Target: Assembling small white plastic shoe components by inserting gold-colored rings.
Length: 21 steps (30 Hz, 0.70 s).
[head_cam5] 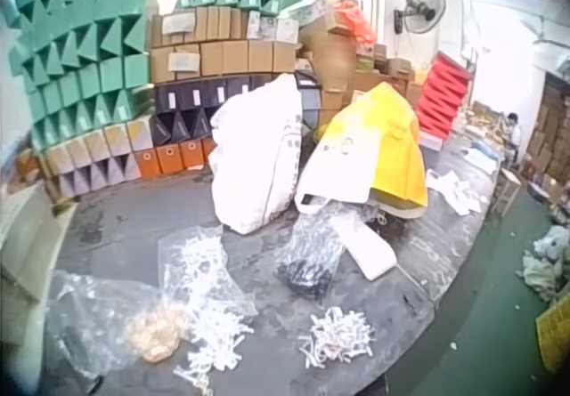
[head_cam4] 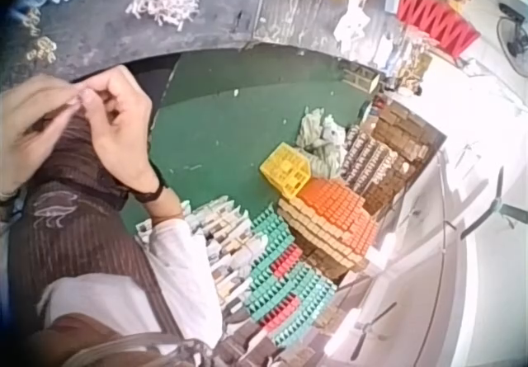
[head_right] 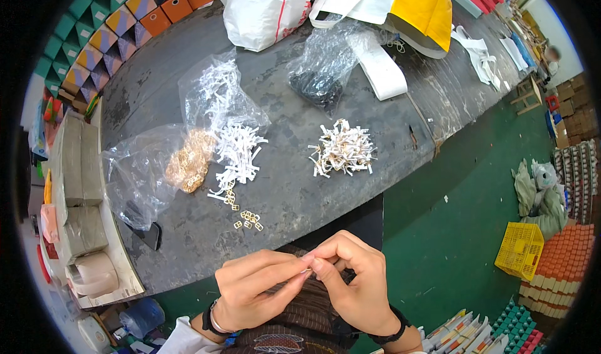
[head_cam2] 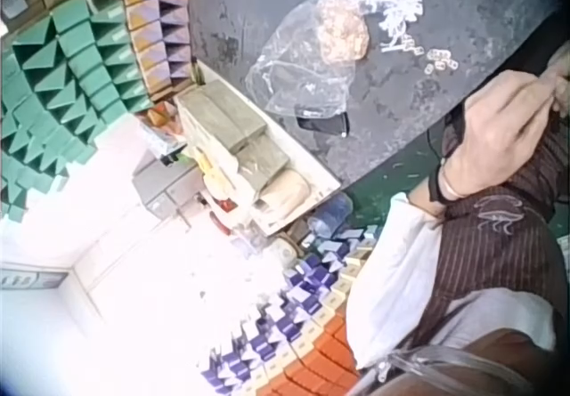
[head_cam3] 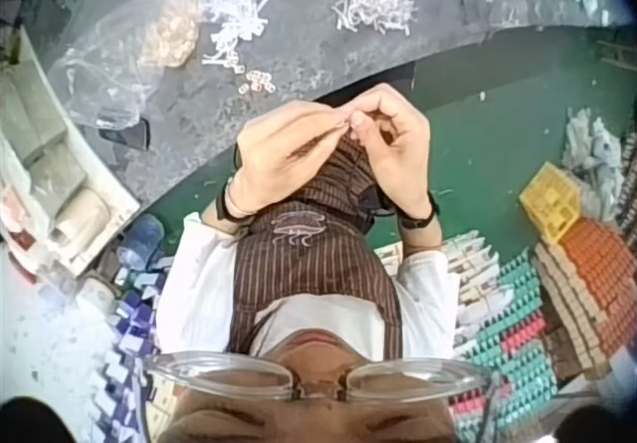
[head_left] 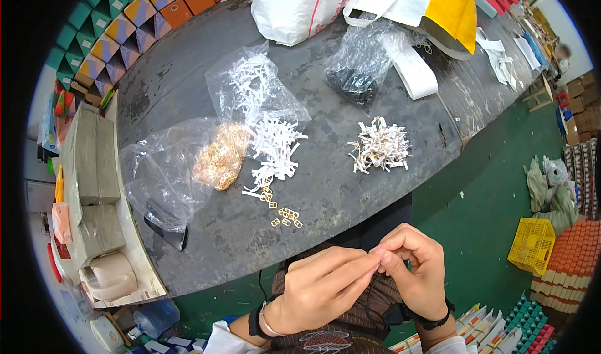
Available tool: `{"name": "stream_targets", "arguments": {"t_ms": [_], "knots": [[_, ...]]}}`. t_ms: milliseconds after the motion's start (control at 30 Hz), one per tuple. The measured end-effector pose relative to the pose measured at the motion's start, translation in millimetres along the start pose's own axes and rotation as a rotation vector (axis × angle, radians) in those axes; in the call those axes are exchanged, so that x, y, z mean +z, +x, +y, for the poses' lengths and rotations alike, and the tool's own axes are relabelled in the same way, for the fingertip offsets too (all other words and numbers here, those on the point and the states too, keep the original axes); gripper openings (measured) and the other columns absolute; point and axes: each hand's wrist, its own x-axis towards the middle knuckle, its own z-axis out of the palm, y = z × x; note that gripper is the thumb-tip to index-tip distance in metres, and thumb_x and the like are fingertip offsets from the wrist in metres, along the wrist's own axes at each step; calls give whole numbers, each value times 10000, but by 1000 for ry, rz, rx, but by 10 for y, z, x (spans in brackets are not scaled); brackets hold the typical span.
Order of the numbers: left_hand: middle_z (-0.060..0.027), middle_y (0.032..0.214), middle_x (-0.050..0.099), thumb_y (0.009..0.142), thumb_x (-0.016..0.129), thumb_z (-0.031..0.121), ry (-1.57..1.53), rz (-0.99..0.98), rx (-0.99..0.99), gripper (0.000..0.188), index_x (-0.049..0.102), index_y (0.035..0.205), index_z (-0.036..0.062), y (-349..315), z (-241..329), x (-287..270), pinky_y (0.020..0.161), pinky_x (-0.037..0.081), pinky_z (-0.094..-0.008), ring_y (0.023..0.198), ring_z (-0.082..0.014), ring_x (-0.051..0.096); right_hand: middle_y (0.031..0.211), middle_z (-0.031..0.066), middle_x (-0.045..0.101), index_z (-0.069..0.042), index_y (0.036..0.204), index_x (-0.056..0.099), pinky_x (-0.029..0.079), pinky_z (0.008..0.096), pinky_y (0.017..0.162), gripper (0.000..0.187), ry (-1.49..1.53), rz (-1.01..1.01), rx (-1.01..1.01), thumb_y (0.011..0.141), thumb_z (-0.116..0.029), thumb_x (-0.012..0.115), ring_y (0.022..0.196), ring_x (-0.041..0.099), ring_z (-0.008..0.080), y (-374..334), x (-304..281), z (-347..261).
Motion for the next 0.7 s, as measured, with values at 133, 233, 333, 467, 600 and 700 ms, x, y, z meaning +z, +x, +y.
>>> {"name": "stream_targets", "arguments": {"t_ms": [133, 233, 333, 467, 600, 700], "knots": [[-83, 765, 688, 702, 776, 4, -60, -44, -22, 189, 734, 885, 23, 35, 9, -26, 507, 518, -232, 614, -165, 674, 818, 86, 629, 47, 860, 641, 492, 200, 572, 37, -9, -16, -17, 867, 12, 629, 685, 637, 109, -4, -2, -6], [-70, 742, 686, 697, 784, 11, -61, -59, 1, 170, 739, 859, 31, 38, -19, -40, 487, 502, -221, 589, -149, 666, 816, 88, 629, 45, 858, 643, 495, 203, 570, 54, -7, -26, 3, 877, -1, 621, 664, 633, 114, -7, -4, 4], [-61, 721, 685, 691, 793, 21, -42, -80, -38, 161, 738, 842, 37, 27, -7, -65, 472, 494, -219, 575, -140, 661, 813, 91, 627, 49, 851, 642, 493, 209, 561, 75, 4, -66, 50, 879, -17, 620, 644, 627, 118, -2, -28, 8], [-57, 714, 684, 687, 795, 22, -17, -88, -47, 147, 732, 819, 37, 8, 2, -62, 461, 488, -220, 565, -137, 657, 789, 94, 625, 51, 832, 636, 484, 212, 552, 83, -25, -84, 47, 867, -24, 631, 634, 619, 119, -4, -55, 26], [-64, 715, 686, 676, 795, 16, 43, -83, -22, 138, 719, 791, 29, 18, 25, -46, 464, 495, -227, 567, -154, 663, 769, 93, 624, 46, 817, 634, 479, 218, 556, 79, -41, -77, 7, 858, -21, 639, 637, 615, 122, 12, -77, 32], [-70, 713, 688, 672, 791, 8, 49, -75, 8, 137, 714, 784, 23, 32, 17, -34, 472, 505, -234, 571, -165, 667, 770, 91, 625, 42, 815, 637, 481, 223, 566, 74, -43, -74, 23, 854, -21, 644, 641, 616, 124, 26, -89, 10]]}}
